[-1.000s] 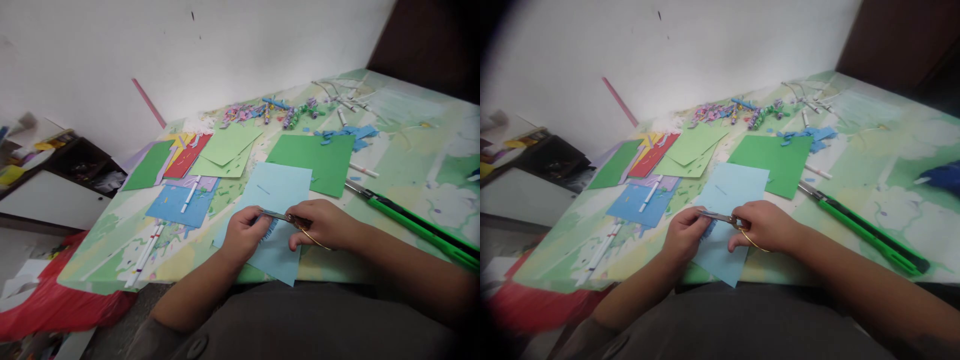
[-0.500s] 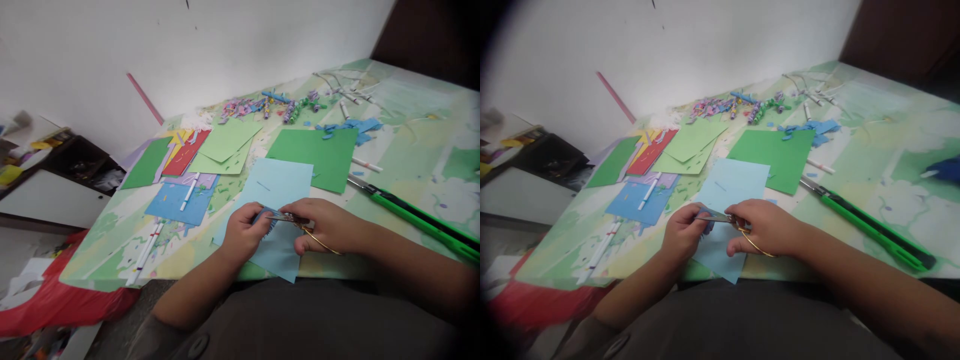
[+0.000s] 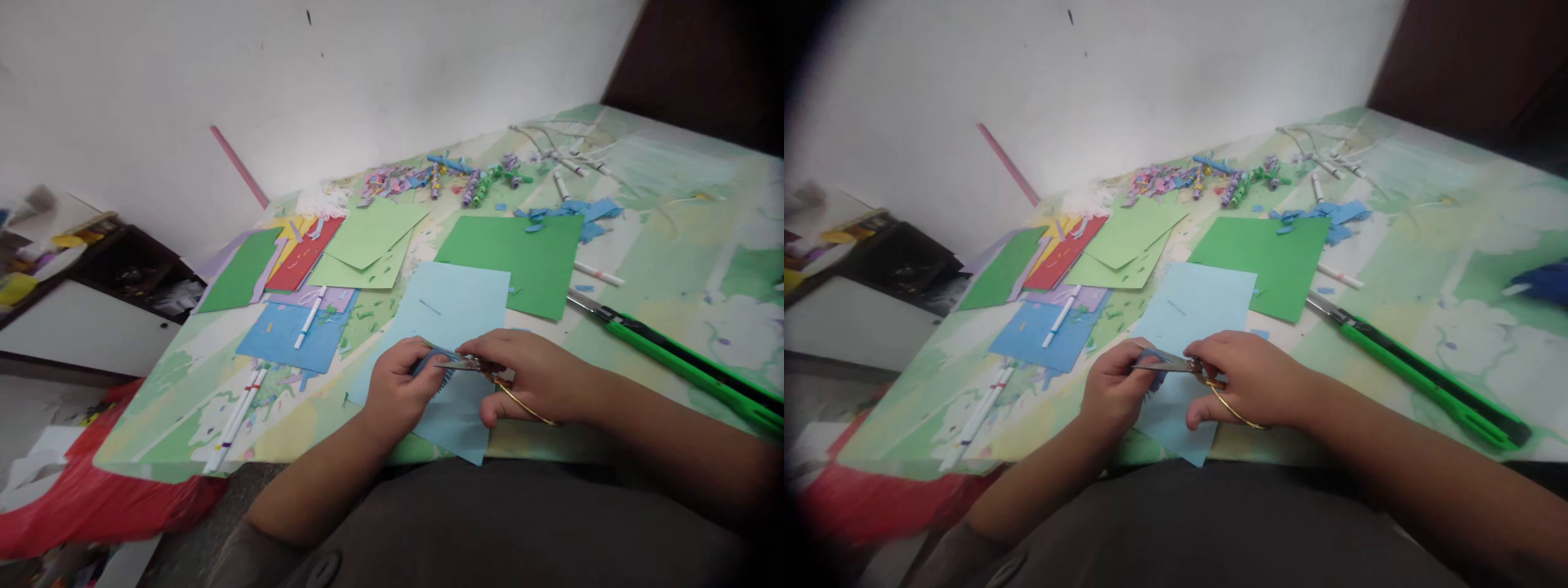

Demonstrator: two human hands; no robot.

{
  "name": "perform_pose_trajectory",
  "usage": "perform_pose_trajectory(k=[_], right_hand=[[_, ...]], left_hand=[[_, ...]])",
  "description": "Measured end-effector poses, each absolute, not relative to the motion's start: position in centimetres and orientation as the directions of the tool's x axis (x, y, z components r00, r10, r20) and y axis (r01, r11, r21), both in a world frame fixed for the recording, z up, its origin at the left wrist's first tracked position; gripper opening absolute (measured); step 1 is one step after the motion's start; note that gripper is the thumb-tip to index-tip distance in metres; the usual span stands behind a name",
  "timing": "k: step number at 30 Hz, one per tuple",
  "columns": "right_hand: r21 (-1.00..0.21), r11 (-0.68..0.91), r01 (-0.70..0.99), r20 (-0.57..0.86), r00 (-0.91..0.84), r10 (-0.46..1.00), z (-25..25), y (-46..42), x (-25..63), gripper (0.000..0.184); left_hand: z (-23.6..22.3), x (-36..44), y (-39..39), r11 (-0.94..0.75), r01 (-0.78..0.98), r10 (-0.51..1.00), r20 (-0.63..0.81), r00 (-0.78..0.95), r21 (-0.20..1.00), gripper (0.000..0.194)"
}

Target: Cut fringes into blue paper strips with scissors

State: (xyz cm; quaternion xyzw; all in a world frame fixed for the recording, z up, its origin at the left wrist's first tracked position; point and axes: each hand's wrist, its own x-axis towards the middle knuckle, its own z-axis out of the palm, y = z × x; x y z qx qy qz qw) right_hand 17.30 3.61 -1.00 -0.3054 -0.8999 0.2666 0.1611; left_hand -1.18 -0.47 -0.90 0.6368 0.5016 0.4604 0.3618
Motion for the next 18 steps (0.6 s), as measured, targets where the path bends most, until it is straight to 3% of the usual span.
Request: perform_pose_trajectory(k=[18], right_hand=[[-0.510, 0.727, 0.460, 0.211, -0.753, 0.624, -1.28, 3.93, 17.29, 0.070]], left_hand=[[-1.03, -0.97, -0.62, -0.288, 0.277, 0.958, 0.278, 0.076, 0.917, 0.023]])
